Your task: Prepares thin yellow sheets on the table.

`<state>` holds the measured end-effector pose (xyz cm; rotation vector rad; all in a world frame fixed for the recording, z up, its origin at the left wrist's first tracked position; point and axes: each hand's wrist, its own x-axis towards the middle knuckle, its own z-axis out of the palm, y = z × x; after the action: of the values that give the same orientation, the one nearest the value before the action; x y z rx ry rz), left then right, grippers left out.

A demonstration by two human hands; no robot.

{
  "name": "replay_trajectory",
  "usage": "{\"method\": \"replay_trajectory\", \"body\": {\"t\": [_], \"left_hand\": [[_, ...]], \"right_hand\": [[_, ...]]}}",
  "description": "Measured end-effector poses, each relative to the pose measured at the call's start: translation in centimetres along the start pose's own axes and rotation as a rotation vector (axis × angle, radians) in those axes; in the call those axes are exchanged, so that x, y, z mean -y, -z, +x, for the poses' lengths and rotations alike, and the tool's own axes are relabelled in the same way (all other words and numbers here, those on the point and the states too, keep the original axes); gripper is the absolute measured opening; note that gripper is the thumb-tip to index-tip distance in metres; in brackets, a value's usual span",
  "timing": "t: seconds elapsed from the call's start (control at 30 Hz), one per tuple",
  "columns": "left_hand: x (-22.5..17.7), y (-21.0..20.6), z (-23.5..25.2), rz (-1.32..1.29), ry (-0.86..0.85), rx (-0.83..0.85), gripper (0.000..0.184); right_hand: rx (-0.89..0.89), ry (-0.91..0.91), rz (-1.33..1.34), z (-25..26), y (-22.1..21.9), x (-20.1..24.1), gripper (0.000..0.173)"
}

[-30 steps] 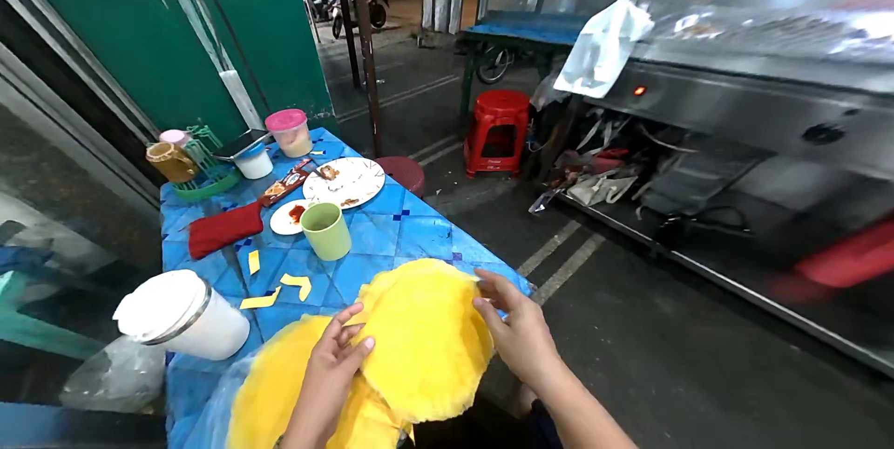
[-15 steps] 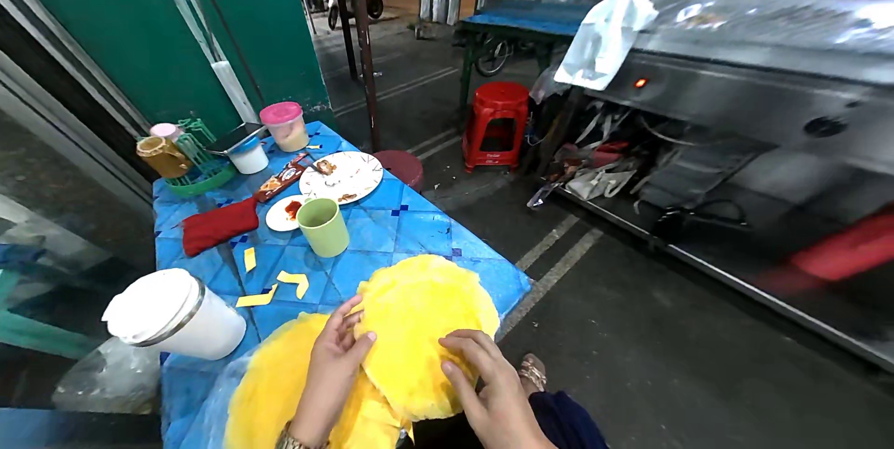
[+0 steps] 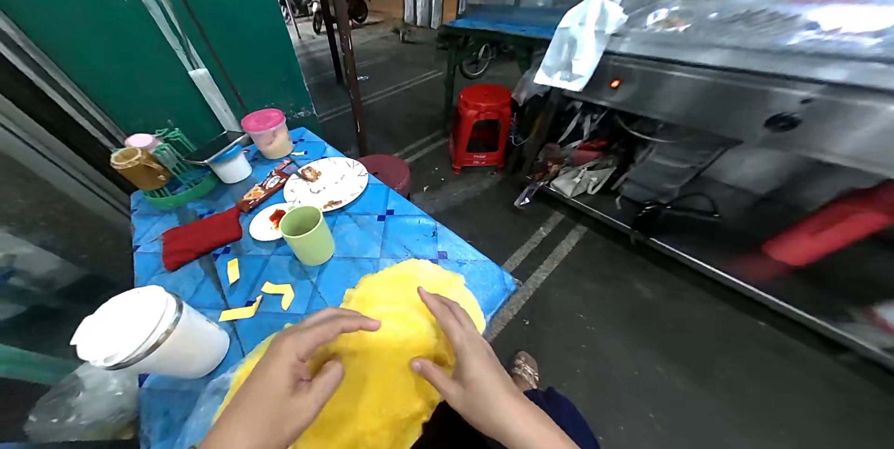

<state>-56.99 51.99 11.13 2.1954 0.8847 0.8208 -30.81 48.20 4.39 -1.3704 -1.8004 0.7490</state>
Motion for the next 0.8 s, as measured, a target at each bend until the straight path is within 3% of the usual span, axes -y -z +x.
{"method": "replay_trajectory", "body": {"t": [0.13, 0.2, 0.3, 0.47, 0.6, 0.73, 0.8], "left_hand": [[-0.2, 1.0, -0.1, -0.015, -0.025, -0.012, 0.037], [0.0, 1.2, -0.2, 0.025, -0.030, -0.020, 0.037], [-0.4, 2.1, 0.0, 0.091, -0.031, -0.075, 0.039], [-2.9, 5.3, -1.6, 0.082, -0.037, -0.077, 0.038], [-3.6, 7.1, -3.9, 0.056, -0.035, -0.075, 0.034], [-4.2, 7.8, -5.9, 0.011, -0.038, -0.107, 0.029], [-4.5, 7.7, -6.7, -0.005, -0.011, -0.132, 0.029]], "right_hand": [[0.125, -0.006, 0.038, 0.3, -0.3, -0.8, 0.041], [0.155, 0.046, 0.117, 0.3, -0.7, -1.0, 0.034], [0.066, 0.021, 0.094, 0.2, -1.2, -1.2, 0.036], [-0.227, -0.124, -0.246, -1.3, -1.4, -3.0, 0.037], [-0.114, -0.312, -0.274, -0.6, 0.0, -4.3, 0.048], [-0.022, -0.319, -0.309, 0.6, 1.0, -3.6, 0.044], [0.003, -0.241, -0.315, 0.4, 1.4, -2.9, 0.047]]}}
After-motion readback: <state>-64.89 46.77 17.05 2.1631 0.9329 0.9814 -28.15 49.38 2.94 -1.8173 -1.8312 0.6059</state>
